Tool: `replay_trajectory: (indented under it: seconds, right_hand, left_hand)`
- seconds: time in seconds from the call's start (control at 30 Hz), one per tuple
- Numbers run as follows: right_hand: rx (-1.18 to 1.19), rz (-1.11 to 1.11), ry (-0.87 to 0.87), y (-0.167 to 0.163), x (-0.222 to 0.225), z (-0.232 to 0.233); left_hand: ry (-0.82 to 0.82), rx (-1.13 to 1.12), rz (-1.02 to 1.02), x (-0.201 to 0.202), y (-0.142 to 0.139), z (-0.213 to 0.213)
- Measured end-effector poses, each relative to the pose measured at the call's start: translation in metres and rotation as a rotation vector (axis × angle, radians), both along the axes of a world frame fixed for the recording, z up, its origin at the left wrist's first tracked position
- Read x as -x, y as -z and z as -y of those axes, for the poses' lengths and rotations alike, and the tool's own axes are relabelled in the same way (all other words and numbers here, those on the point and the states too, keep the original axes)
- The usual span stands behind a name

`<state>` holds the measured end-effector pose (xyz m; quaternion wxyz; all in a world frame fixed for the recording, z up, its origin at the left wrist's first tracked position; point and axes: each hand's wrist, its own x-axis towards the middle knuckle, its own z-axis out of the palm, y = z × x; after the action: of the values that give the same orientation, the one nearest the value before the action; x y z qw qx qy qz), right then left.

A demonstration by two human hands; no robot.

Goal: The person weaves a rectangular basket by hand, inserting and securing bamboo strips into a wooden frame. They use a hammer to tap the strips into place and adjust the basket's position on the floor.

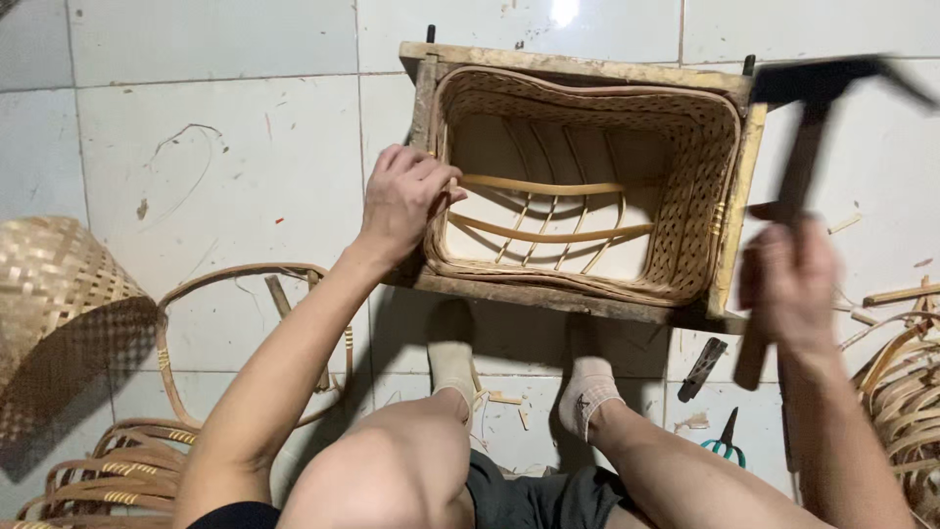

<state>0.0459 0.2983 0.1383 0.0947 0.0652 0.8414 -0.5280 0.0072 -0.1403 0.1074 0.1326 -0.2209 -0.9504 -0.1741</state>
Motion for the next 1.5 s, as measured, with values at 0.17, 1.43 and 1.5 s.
replay_trajectory:
  seconds: [0.17, 1.43, 1.5]
  right_hand:
    - [-0.11, 0.153, -0.244, 0.022, -0.019, 0.043]
    - [-0.215, -0.284, -0.705, 0.026, -0.051, 0.128]
    - [-0.267, -0.238, -0.692, 0.026, -0.048, 0.129]
  left_hand:
    - [0.025, 0.061, 0.015, -0.007, 0.039, 0.01]
    - [0.071, 0.2, 0.067, -0.041, 0.041, 0.012]
    - [0.062, 0.217, 0.019, -0.038, 0.037, 0.011]
